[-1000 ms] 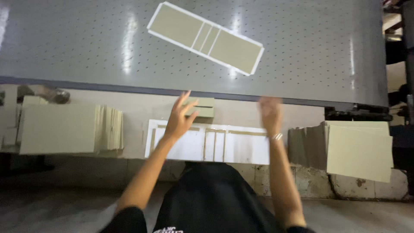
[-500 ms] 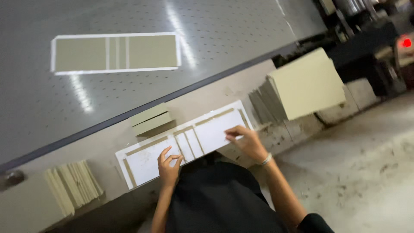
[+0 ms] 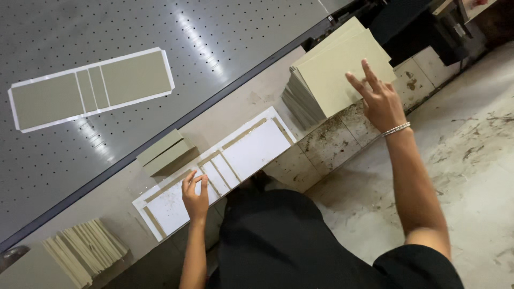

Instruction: The person repeatedly stacks beige papers on a white surface and places a red sheet on top. They smooth the red sheet with their hands, then remove it to continue stacking more beige papers. This cycle of stacking and smoothing is performed multiple times.

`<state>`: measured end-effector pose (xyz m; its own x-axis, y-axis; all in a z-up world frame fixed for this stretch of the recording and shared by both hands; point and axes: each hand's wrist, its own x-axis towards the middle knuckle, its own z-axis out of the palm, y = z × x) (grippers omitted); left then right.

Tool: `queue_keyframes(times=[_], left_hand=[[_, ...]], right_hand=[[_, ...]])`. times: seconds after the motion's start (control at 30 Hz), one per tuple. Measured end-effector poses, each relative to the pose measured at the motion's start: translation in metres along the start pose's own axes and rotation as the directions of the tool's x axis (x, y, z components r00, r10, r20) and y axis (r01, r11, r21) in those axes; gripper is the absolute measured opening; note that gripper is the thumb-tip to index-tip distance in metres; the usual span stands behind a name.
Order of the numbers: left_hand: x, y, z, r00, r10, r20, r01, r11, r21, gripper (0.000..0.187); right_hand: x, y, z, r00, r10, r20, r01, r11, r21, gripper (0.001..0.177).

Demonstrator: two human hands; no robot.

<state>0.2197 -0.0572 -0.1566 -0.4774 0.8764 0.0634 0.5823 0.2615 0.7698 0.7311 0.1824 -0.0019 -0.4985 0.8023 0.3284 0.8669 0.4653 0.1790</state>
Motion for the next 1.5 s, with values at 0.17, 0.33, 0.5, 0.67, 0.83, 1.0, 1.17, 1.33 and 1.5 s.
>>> queue_keyframes(times=[0.17, 0.33, 0.5, 0.67, 0.83, 1.0, 1.17, 1.33, 1.5], left_hand=[[-0.013, 0.011, 0.003, 0.995, -0.097, 0.036, 0.100, 0.993, -0.068, 0.012], [-0.029, -0.010, 0.018, 0.999, -0.045, 0.020, 0.048, 0.984, -0.173, 0.028], [-0.035, -0.002, 0.015, 0.992, -0.123, -0.016, 0.120, 0.984, -0.130, 0.020], [-0.037, 0.010, -0.007, 0.986, -0.119, -0.112, 0.100, 0.981, -0.166, 0.015], [-0.048, -0.007, -0.028, 0.971, -0.150, -0.185, 0.119, 0.979, -0.167, 0.017], [-0.057, -0.009, -0.051, 0.955, -0.191, -0.226, 0.154, 0.973, -0.169, 0.016], [-0.050, -0.008, -0.077, 0.950, -0.158, -0.268, 0.121, 0.981, -0.151, 0.020], [-0.037, 0.034, -0.153, 0.938, 0.014, -0.345, -0.012, 1.000, 0.009, 0.015], [-0.050, 0.026, -0.277, 0.895, 0.248, -0.371, -0.056, 0.887, 0.458, 0.029]], right_hand=[[0.006, 0.017, -0.023, 0.995, -0.050, 0.084, 0.055, 0.997, -0.059, 0.079], [0.037, -0.025, -0.070, 0.937, -0.219, -0.271, 0.149, 0.955, -0.258, 0.067], [0.021, -0.149, 0.003, 0.890, -0.348, -0.294, 0.390, 0.915, 0.100, 0.048], [-0.049, -0.241, 0.085, 0.865, -0.443, -0.235, 0.497, 0.822, 0.279, 0.057], [-0.109, -0.259, 0.155, 0.926, -0.365, -0.097, 0.378, 0.894, 0.242, 0.054], [-0.119, -0.274, 0.176, 0.942, -0.324, -0.081, 0.334, 0.912, 0.236, 0.053], [-0.109, -0.284, 0.180, 0.959, -0.280, -0.053, 0.284, 0.935, 0.213, 0.055], [-0.104, -0.284, 0.183, 0.953, -0.299, 0.048, 0.273, 0.917, 0.289, 0.062], [-0.086, -0.283, 0.148, 0.937, -0.331, 0.113, 0.273, 0.895, 0.353, 0.063]])
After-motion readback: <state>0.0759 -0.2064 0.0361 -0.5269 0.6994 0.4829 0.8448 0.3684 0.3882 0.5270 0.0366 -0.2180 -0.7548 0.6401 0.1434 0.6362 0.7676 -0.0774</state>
